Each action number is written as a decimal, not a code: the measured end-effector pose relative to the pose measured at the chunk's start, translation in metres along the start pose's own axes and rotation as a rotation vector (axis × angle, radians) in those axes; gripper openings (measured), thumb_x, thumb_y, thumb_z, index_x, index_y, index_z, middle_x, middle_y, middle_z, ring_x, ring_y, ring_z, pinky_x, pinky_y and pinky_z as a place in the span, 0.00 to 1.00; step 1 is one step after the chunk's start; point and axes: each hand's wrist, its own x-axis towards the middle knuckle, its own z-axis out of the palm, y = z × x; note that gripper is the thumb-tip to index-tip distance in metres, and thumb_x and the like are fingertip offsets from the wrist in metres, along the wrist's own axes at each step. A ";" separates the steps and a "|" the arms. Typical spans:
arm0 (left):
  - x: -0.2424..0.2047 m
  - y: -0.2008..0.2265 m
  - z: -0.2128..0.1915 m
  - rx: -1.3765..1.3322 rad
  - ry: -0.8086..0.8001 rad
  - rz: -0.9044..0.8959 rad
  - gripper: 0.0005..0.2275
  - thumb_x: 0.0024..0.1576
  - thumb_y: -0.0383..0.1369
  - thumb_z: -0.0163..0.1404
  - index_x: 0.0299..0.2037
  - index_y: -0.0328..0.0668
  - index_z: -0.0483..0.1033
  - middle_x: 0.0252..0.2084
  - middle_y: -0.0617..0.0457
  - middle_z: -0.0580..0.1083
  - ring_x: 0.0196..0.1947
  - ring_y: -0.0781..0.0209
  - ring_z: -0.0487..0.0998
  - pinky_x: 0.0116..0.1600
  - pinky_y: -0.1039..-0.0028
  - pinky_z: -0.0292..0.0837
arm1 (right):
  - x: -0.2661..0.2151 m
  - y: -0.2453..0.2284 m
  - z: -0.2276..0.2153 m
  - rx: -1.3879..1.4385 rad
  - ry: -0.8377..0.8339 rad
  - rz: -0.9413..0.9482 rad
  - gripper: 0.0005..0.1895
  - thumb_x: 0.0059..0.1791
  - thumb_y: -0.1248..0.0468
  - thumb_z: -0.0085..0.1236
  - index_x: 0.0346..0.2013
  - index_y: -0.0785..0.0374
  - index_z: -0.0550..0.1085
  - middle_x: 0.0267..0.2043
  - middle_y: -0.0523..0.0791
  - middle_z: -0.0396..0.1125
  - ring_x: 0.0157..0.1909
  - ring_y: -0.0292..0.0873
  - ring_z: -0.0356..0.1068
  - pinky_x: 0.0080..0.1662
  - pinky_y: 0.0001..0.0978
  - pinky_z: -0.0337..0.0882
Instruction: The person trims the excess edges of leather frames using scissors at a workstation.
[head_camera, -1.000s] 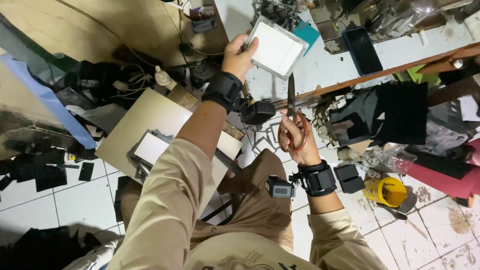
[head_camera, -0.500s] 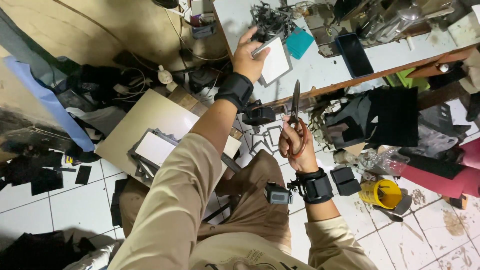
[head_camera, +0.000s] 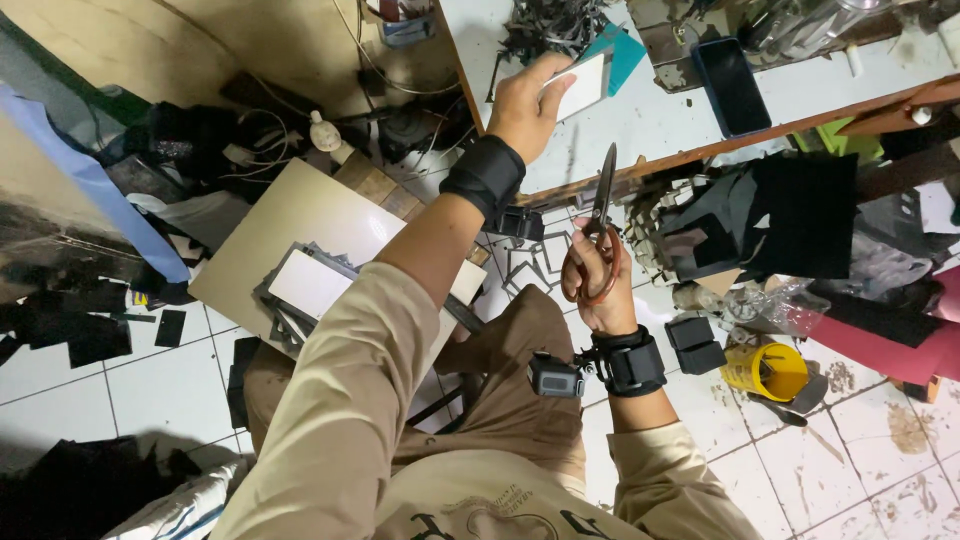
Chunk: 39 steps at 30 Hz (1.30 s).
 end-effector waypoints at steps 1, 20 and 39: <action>0.000 0.017 -0.006 -0.007 -0.080 -0.139 0.08 0.66 0.32 0.52 0.51 0.39 0.77 0.42 0.47 0.81 0.35 0.54 0.84 0.39 0.69 0.77 | -0.001 0.000 0.001 0.000 -0.001 -0.015 0.13 0.55 0.63 0.57 0.51 0.63 0.68 0.21 0.39 0.55 0.17 0.34 0.55 0.20 0.27 0.54; -0.200 0.115 -0.201 -0.276 0.222 -0.588 0.09 0.67 0.28 0.53 0.54 0.33 0.73 0.44 0.54 0.78 0.41 0.71 0.75 0.46 0.80 0.73 | -0.039 0.067 0.073 -0.171 -0.356 -0.117 0.20 0.57 0.70 0.57 0.60 0.63 0.60 0.41 0.44 0.66 0.33 0.37 0.67 0.35 0.30 0.71; -0.279 0.124 -0.235 -0.679 0.532 -0.866 0.06 0.60 0.28 0.60 0.34 0.42 0.75 0.28 0.62 0.74 0.29 0.70 0.77 0.36 0.75 0.78 | -0.069 0.127 0.115 -0.210 -0.380 -0.040 0.11 0.58 0.64 0.55 0.50 0.62 0.64 0.30 0.41 0.62 0.25 0.33 0.62 0.28 0.26 0.64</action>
